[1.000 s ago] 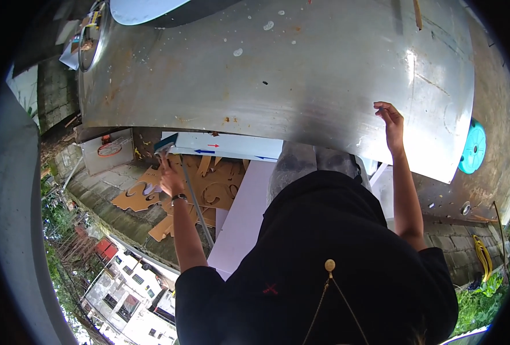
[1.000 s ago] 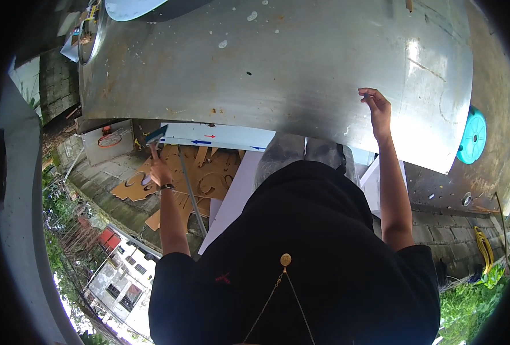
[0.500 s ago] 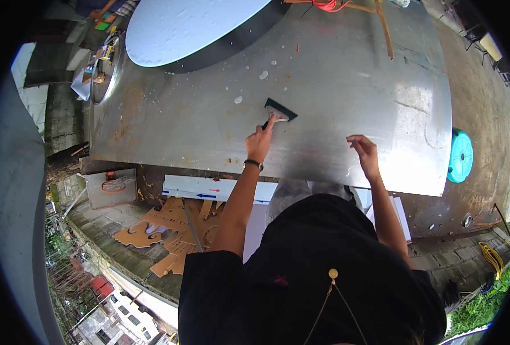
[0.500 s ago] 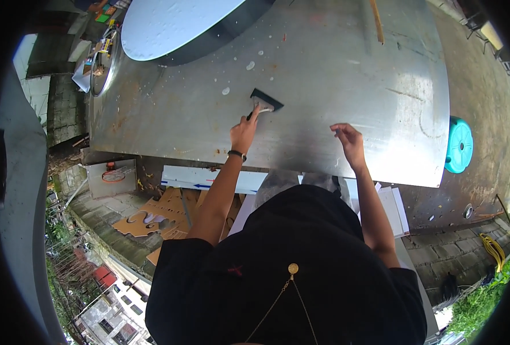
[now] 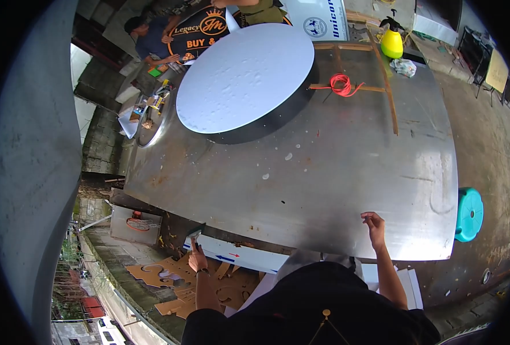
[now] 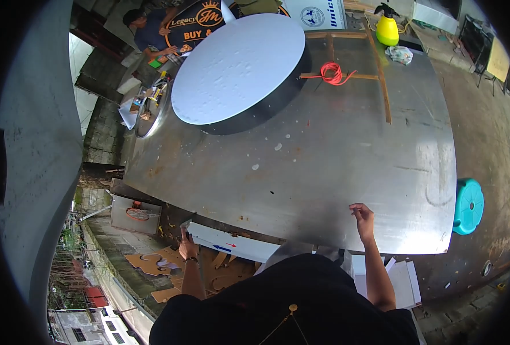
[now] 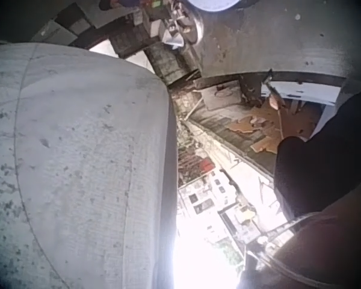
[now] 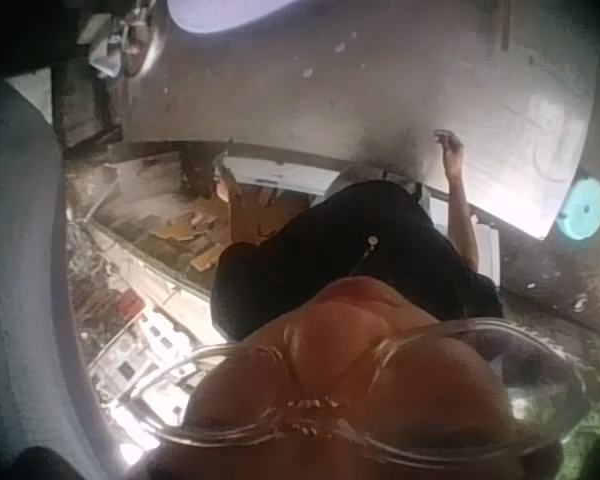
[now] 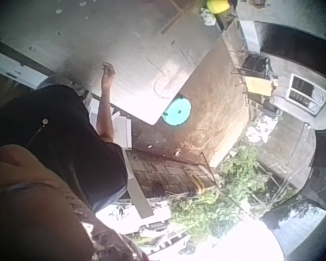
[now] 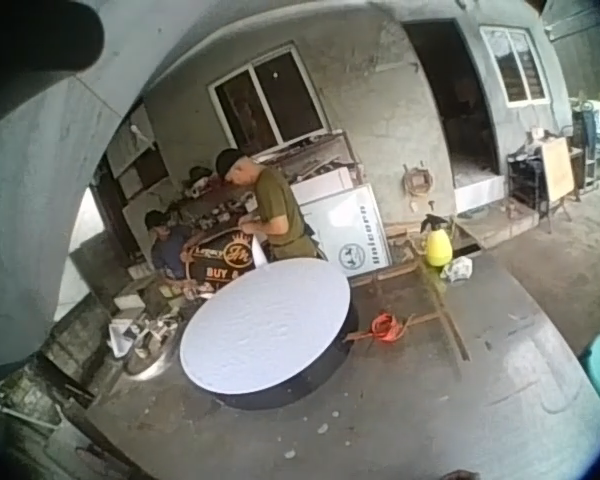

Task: Applying a large circular vinyl decal onto a sign surface with the help of colleagues.

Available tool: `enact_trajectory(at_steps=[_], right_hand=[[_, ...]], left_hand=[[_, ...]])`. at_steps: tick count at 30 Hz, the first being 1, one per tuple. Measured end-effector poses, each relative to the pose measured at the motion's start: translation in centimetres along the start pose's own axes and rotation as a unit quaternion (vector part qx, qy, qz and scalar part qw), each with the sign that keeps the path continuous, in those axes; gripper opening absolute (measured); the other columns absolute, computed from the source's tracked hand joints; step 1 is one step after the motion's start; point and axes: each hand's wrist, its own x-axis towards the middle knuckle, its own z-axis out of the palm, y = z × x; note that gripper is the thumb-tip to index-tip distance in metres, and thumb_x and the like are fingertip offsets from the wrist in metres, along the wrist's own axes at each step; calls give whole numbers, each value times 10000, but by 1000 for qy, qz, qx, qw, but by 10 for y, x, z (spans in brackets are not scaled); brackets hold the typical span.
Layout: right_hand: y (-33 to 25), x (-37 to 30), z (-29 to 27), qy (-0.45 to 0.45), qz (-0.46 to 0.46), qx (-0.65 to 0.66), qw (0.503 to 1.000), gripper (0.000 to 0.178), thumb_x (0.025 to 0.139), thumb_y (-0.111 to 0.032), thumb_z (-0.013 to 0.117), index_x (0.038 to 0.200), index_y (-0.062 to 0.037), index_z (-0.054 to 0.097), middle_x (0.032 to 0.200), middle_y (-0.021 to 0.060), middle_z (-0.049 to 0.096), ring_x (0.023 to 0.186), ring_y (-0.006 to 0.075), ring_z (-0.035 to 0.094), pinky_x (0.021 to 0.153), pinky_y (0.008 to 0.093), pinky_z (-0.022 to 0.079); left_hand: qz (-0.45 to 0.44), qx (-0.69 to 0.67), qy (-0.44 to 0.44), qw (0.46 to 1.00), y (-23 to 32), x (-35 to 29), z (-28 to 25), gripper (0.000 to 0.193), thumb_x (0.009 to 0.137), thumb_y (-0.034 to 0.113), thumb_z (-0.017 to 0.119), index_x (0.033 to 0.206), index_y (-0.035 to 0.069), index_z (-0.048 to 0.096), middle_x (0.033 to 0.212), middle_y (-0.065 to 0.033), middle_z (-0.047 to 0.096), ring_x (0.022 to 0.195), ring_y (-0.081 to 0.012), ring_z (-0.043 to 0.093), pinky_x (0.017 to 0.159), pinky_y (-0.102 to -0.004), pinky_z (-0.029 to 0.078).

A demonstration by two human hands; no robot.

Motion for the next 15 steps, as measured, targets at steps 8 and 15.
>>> enact_trajectory(at_steps=[8, 15], right_hand=[[-19, 46, 99, -212, 23, -55, 976, 164, 791, -80, 499, 925, -17, 569, 859, 56, 583, 761, 127, 533, 693, 248, 424], [-48, 45, 205, -238, 99, 45, 965, 287, 819, -231, 465, 999, -13, 513, 840, 89, 577, 749, 168, 551, 639, 290, 442]], left_hand=[[-147, -712, -199, 657, 187, 2, -33, 518, 883, 413, 261, 1300, 222, 20, 557, -59, 455, 378, -121, 416, 312, -227, 311], [77, -706, -395, 582, 324, -71, -44, 595, 876, 447, 267, 1304, 120, 13, 582, -63, 475, 362, -117, 417, 309, -222, 321]])
